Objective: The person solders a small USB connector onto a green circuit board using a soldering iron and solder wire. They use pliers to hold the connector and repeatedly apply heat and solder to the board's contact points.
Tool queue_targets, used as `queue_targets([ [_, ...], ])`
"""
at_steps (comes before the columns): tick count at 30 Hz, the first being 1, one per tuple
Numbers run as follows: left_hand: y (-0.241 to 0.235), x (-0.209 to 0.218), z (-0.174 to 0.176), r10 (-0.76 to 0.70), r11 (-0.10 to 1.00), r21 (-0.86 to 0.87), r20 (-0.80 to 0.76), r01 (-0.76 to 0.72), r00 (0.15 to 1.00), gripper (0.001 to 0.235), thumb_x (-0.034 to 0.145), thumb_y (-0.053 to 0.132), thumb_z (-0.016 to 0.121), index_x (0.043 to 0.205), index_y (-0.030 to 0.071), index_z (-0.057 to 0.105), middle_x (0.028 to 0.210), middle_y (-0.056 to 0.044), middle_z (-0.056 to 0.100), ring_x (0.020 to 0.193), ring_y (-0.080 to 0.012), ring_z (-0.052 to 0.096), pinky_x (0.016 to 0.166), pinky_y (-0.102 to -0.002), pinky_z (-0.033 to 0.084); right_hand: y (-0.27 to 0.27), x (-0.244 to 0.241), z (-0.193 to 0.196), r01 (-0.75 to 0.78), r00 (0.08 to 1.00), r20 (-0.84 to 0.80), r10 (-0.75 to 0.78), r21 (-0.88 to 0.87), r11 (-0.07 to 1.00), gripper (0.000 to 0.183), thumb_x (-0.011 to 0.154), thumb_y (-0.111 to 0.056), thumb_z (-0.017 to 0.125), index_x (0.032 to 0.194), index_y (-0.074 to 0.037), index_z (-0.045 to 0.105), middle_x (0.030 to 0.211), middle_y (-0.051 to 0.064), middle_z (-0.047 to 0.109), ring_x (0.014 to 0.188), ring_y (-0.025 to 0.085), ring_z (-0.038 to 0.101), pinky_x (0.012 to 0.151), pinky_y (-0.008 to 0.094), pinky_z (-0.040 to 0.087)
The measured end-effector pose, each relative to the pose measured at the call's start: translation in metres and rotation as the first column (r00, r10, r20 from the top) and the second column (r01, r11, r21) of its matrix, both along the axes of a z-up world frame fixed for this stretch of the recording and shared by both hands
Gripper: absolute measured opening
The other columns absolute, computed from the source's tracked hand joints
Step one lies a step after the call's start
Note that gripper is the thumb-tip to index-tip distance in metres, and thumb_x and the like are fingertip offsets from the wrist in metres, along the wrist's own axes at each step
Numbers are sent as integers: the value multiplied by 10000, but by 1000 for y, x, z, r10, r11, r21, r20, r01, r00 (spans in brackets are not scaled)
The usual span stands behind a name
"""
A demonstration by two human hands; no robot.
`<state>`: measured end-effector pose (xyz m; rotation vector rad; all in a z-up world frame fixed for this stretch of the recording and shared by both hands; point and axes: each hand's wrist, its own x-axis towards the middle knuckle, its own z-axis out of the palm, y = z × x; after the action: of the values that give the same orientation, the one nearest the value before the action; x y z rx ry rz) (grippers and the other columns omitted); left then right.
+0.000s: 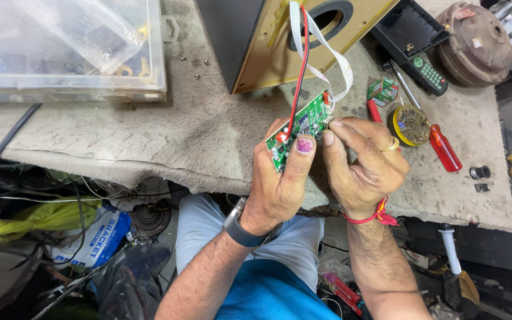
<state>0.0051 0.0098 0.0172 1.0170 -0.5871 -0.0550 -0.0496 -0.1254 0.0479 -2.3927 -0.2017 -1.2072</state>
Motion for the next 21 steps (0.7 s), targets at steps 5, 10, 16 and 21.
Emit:
queue_targets([
  [5, -2, 0, -3, -77, 996, -51, -78, 73, 994, 332, 1127, 290, 542, 1232, -3, 659, 1005, -42, 619, 906, -108, 544, 812, -283, 476, 3, -1, 2, 42, 999, 0, -42, -36, 998, 201, 967, 88, 817, 1133, 5, 739, 1093, 137, 728, 941, 186, 733, 844, 261, 579],
  [10, -2, -2, -5, -114, 991, -88, -133, 103, 985, 326, 1125, 295, 542, 1217, 5, 657, 999, -4, 615, 915, -84, 529, 809, -272, 464, 5, -1, 6, 36, 999, -10, -37, -73, 997, 197, 958, 88, 820, 1115, 4, 735, 1069, 131, 727, 922, 189, 732, 826, 266, 578],
  [16, -3, -2, -6, -77, 995, -72, -99, 70, 992, 329, 1138, 295, 548, 1223, -8, 645, 1017, -19, 603, 935, -86, 533, 833, -265, 468, 5, 1, 8, 16, 999, -27, -17, -62, 998, 190, 949, 84, 820, 1099, 7, 734, 1059, 130, 726, 908, 188, 732, 809, 265, 579],
  [21, -4, -2, -6, -79, 996, -50, -102, 74, 992, 357, 1111, 297, 563, 1256, -20, 645, 1068, -60, 602, 957, -116, 543, 855, -282, 477, 2, 0, 7, 12, 999, -44, -14, -58, 998, 190, 955, 84, 828, 1104, 10, 738, 1081, 136, 722, 921, 185, 727, 830, 265, 582],
])
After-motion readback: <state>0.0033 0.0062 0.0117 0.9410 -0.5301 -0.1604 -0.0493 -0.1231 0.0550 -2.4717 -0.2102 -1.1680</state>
